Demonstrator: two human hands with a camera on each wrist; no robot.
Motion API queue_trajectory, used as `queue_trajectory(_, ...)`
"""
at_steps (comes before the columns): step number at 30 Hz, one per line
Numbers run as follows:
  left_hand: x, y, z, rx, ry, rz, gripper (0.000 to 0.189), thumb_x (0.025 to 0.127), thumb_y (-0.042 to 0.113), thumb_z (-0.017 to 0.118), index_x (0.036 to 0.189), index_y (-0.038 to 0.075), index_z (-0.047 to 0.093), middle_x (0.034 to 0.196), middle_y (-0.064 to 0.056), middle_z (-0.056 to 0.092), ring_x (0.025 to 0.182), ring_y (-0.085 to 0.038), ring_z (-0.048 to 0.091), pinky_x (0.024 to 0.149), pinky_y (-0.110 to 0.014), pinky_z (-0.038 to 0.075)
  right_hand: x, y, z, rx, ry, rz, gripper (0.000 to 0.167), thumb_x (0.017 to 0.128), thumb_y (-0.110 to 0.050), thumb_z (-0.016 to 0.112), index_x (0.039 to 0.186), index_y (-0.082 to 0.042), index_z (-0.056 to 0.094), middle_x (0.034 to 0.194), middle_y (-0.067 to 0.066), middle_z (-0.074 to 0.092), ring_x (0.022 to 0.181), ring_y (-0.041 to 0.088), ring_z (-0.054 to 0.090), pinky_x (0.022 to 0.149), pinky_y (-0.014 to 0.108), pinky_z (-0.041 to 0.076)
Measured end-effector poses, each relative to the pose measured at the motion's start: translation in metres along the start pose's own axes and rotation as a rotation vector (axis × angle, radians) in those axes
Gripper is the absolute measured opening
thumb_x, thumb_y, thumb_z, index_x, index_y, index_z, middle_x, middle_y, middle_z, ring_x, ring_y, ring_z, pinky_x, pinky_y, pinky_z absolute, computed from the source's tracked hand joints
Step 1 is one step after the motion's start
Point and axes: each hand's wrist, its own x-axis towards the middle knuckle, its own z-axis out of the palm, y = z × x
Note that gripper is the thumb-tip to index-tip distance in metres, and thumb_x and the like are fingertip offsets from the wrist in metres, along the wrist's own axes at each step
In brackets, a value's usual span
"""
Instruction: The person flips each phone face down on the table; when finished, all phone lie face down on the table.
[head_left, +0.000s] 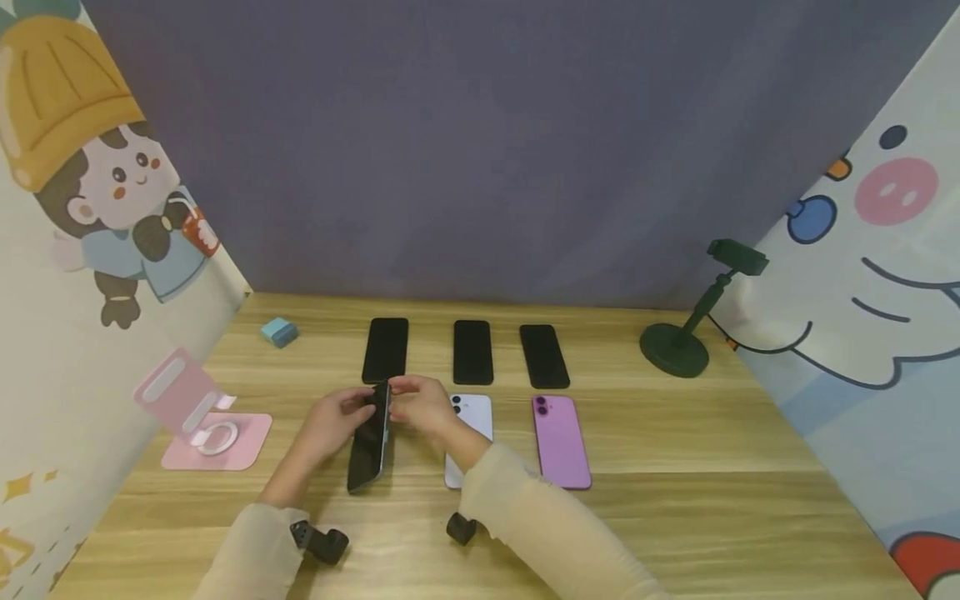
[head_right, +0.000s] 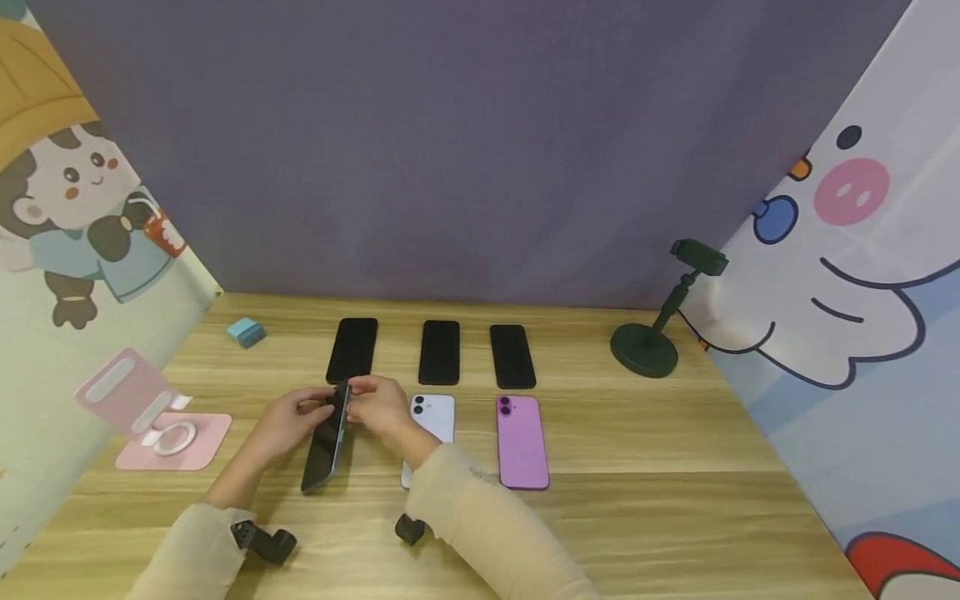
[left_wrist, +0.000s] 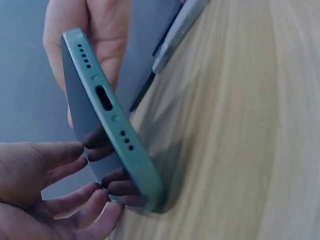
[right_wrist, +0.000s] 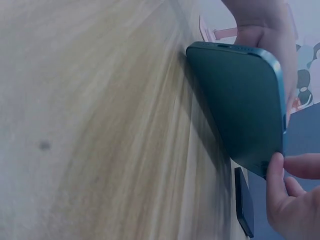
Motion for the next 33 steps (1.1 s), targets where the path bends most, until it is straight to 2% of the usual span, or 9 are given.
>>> queue_trajectory(5,-0.001,0.010,0.002,-0.121,-0.016,-0.044,0.038,0.097,0.012,0.062,0.130,-0.005,0.057,0.127,-0.029,0.055,0.101,-0.037,0.064,0.070,-0.037,0.056,0.000,0.000,0.001,0.081,0.008,0.003,0.042,0.083,0.021,0.059,0.124,0.013,0.057,0.105,0.016,0.063,0.081,0.024,0.066,0.074,0.032,0.057)
queue_trajectory(9,-0.001,0.015,0.004,-0.271,-0.030,-0.088,0.038,0.098,0.008,0.058,0.134,-0.005,0.053,0.128,-0.032,0.052,0.104,-0.038,0.063,0.073,-0.036,0.057,-0.001,-0.002,0.001,0.103,-0.006,0.006,0.045,0.085,0.020,0.058,0.129,0.014,0.053,0.106,0.018,0.061,0.085,0.028,0.067,0.075,0.034,0.057)
queue_trajectory(12,0.000,0.016,0.004,-0.343,-0.029,-0.106,0.038,0.099,0.005,0.055,0.135,-0.006,0.051,0.129,-0.034,0.050,0.103,-0.036,0.063,0.076,-0.037,0.057,-0.001,-0.004,0.002,0.126,-0.025,0.009,0.047,0.085,0.021,0.057,0.131,0.014,0.051,0.105,0.018,0.060,0.084,0.027,0.067,0.076,0.036,0.057)
queue_trajectory(19,-0.001,0.015,0.003,-0.407,-0.036,-0.116,0.038,0.101,0.005,0.051,0.136,-0.008,0.049,0.131,-0.033,0.048,0.097,-0.031,0.065,0.074,-0.036,0.057,-0.002,-0.004,0.005,0.125,-0.039,0.005,0.046,0.085,0.020,0.058,0.130,0.012,0.053,0.106,0.018,0.060,0.084,0.026,0.067,0.075,0.037,0.057)
queue_trajectory(24,-0.002,0.016,0.000,-0.444,-0.038,-0.127,0.040,0.103,0.012,0.049,0.138,-0.008,0.047,0.131,-0.032,0.051,0.105,-0.036,0.062,0.080,-0.038,0.056,-0.001,-0.001,0.008,0.102,-0.044,0.024,0.049,0.086,0.016,0.060,0.133,0.011,0.049,0.111,0.019,0.060,0.090,0.028,0.065,0.078,0.040,0.056)
queue_trajectory(29,-0.002,0.015,-0.003,-0.408,-0.030,-0.096,0.044,0.101,0.016,0.055,0.137,-0.008,0.047,0.128,-0.033,0.053,0.107,-0.038,0.061,0.079,-0.036,0.056,0.001,0.005,0.009,-0.034,-0.043,0.021,0.044,0.087,0.008,0.065,0.130,0.009,0.054,0.110,0.015,0.064,0.094,0.025,0.065,0.078,0.038,0.056)
queue_trajectory(33,-0.001,0.014,-0.006,-0.376,-0.032,-0.079,0.047,0.098,0.012,0.059,0.139,-0.006,0.045,0.126,-0.034,0.053,0.105,-0.041,0.062,0.078,-0.039,0.056,0.003,0.007,0.009,-0.148,-0.036,0.015,0.039,0.086,0.006,0.068,0.124,0.005,0.061,0.109,0.012,0.066,0.091,0.020,0.064,0.074,0.034,0.056)
